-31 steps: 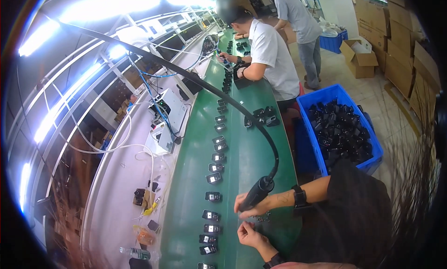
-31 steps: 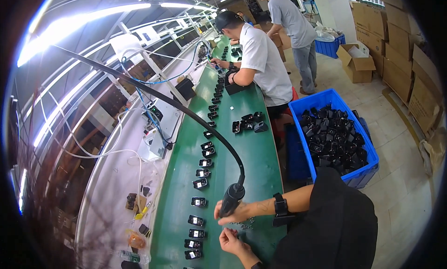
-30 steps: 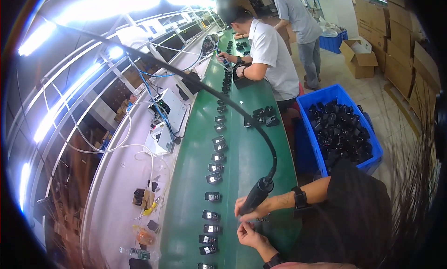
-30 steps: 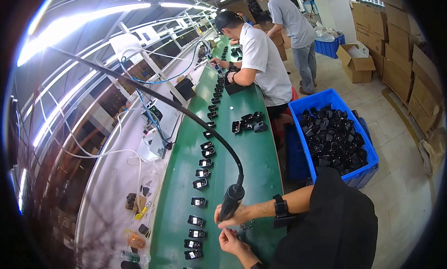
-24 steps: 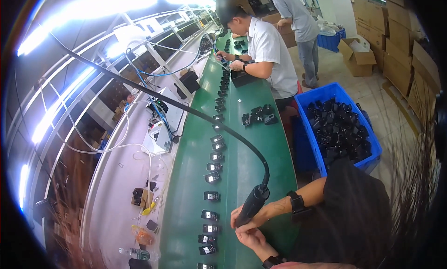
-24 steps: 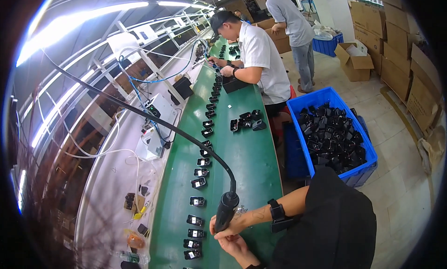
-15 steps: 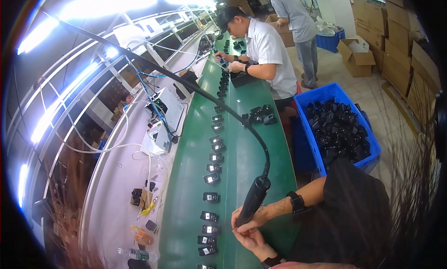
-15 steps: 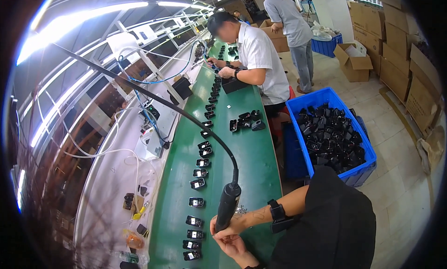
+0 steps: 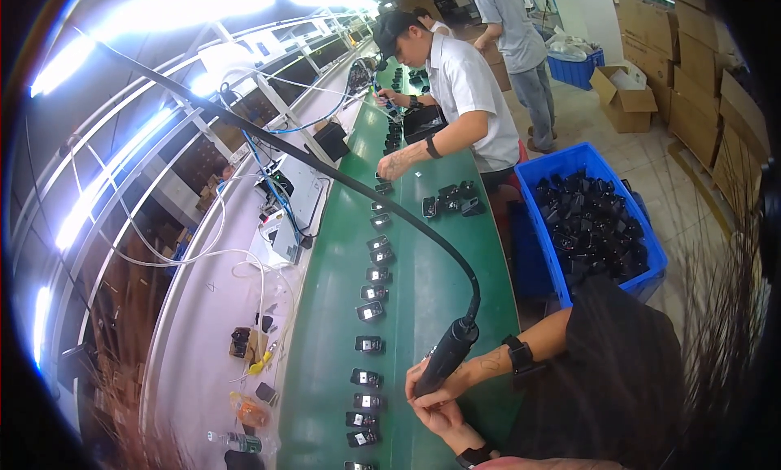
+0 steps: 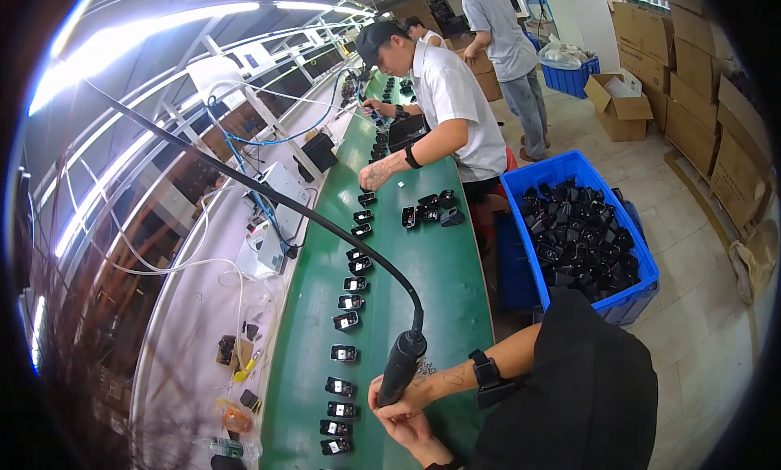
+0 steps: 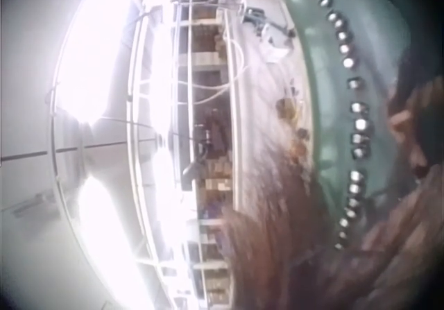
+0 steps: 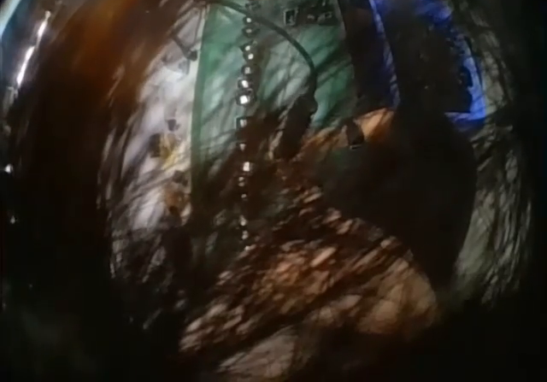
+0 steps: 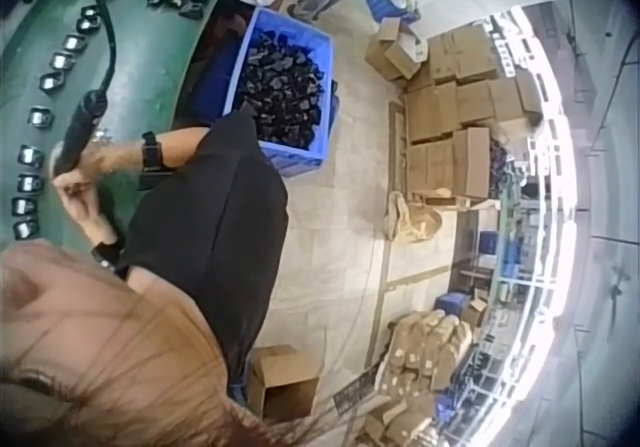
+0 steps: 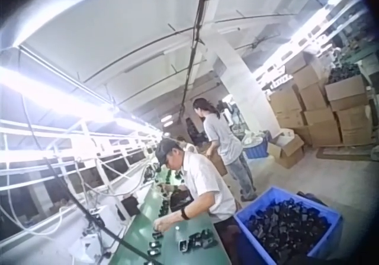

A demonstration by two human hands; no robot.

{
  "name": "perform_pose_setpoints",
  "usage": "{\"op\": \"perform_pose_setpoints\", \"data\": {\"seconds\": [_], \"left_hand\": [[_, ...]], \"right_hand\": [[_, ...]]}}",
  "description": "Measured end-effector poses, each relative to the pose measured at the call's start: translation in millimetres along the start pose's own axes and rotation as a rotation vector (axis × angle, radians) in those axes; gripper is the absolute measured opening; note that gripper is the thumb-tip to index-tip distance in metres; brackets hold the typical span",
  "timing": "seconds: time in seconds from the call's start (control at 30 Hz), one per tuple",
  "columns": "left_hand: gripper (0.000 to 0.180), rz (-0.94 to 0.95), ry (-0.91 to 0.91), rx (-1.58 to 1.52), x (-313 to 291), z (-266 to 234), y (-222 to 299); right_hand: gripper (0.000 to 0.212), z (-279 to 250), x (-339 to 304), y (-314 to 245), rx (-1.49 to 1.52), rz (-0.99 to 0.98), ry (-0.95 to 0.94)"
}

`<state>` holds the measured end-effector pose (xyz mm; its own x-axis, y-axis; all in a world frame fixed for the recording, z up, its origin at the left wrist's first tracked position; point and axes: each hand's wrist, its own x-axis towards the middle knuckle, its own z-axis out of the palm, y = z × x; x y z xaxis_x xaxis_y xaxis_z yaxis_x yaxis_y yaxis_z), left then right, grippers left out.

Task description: The recorder uses an electric screwdriver to fasten screws into electronic components on an assembly line.

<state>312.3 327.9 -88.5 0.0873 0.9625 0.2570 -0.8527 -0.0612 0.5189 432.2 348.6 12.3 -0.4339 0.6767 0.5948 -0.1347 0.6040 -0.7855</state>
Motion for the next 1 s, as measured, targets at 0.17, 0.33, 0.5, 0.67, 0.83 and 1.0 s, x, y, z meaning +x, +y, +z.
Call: {"op": "perform_pose_setpoints", "data": {"seconds": [0.17, 0.33, 0.5, 0.67, 0.83, 1.0], "left_hand": [[0.043, 0.003, -0.005, 0.032, -1.1, 1.3, -3.5], [0.041, -0.016, -0.076, -0.027, 1.6, 4.6, -1.4], [0.043, -0.019, 0.014, 0.007, 2.8, -2.1, 0.3], [0.047, -0.022, 0.162, 0.185, -4.6, -3.2, -5.2], [0.05, -0.029, 0.207, 0.161, 2.0, -7.4, -1.9], [0.052, -0.122, 0.227, 0.111, -1.7, -26.9, 2.1]], "right_hand": [[0.017, 2.3, -6.5, -2.6, 0.026, 0.096, 0.013], [0.017, 4.1, -4.9, 8.3, 0.046, 0.069, -0.066], [0.018, 7.4, -5.3, 5.9, 0.018, 0.118, 0.007], [0.018, 0.7, -12.7, 2.9, -0.025, 0.132, 0.002], [0.019, 0.0, -6.2, 16.7, 0.058, 0.246, -0.041], [0.02, 1.6, -14.5, 31.5, 0.188, 0.456, -0.004]]}}
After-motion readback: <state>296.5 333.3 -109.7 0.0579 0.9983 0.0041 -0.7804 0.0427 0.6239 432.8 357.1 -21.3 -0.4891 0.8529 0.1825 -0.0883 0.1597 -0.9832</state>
